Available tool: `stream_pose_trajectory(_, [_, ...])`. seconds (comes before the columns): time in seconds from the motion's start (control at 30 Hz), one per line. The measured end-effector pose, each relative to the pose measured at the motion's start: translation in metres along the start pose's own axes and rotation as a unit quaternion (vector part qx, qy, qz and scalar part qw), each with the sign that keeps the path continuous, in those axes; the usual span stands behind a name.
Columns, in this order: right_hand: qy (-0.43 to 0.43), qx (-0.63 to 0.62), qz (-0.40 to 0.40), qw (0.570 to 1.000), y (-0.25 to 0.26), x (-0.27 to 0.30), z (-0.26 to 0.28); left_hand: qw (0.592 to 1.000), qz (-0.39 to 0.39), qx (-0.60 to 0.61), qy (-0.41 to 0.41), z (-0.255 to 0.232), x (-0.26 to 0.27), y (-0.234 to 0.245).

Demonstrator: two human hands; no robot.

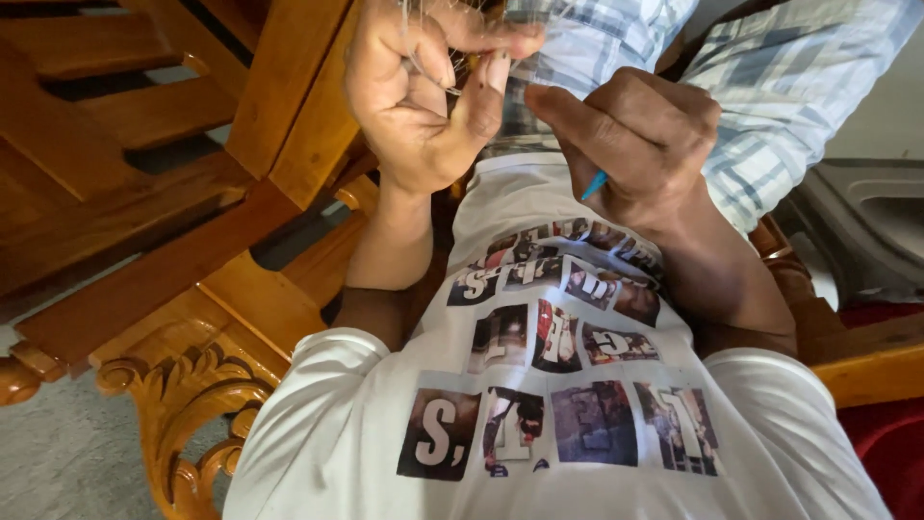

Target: Repairing or weaving a fishing net using a netting needle and nylon line

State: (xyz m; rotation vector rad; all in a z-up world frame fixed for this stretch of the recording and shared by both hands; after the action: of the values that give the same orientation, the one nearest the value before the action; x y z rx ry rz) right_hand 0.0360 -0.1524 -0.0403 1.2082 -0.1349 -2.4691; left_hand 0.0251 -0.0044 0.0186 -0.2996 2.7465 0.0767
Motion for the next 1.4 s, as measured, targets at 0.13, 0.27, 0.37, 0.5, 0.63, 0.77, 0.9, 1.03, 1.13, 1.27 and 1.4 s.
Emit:
stream_pose_trajectory(0.13, [0.037,0.071,0.003,0.997,-0.006,0.017,-0.004,1.000,0.008,-0.001,0.004,0.004,0.004,0.000])
stream_pose_trajectory(0.27, [0.034,0.087,0.022,0.995,-0.006,0.012,0.002,0.998,-0.007,-0.066,-0.002,0.003,0.006,0.000])
stream_pose_trajectory(0.37, [0.041,0.115,0.016,0.992,-0.012,0.017,-0.002,1.000,0.015,-0.016,-0.016,0.009,0.009,0.003])
stream_pose_trajectory(0.5, [-0.041,-0.024,0.005,0.999,-0.010,0.013,-0.005,0.996,-0.017,0.084,-0.030,0.028,0.020,0.014])
stream_pose_trajectory(0.63, [-0.103,-0.117,0.005,0.988,-0.008,-0.009,-0.003,0.988,-0.130,0.041,-0.073,0.021,0.021,0.024])
stream_pose_trajectory(0.77, [-0.102,-0.127,0.006,0.987,-0.006,-0.024,0.002,0.981,-0.156,0.077,-0.081,0.016,0.022,0.029])
stream_pose_trajectory(0.9, [-0.083,-0.131,0.007,0.988,-0.012,-0.020,0.002,0.979,-0.132,0.136,-0.067,0.013,0.025,0.029])
stream_pose_trajectory(1.03, [-0.064,-0.105,-0.003,0.992,-0.015,-0.017,0.003,0.980,-0.121,0.152,-0.034,0.017,0.021,0.028])
stream_pose_trajectory(1.13, [-0.055,-0.074,0.002,0.996,-0.015,-0.020,0.006,0.983,-0.114,0.138,-0.043,0.015,0.014,0.027])
stream_pose_trajectory(1.27, [-0.030,-0.003,0.006,1.000,-0.011,-0.023,0.010,0.982,-0.094,0.142,-0.086,0.006,0.002,0.019])
stream_pose_trajectory(1.4, [-0.017,0.023,-0.010,1.000,-0.012,-0.015,0.007,0.986,-0.109,0.068,-0.104,0.002,-0.005,0.018])
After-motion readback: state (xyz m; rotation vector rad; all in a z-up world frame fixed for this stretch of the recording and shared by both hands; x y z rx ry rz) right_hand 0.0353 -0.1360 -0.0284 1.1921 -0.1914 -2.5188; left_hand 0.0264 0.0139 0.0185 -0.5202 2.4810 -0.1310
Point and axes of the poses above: each hand's wrist, its own x-axis away from the middle knuckle, its own y-axis out of the back of the hand, z = x × y, the point moved 5 cm from there along -x, towards the middle knuckle
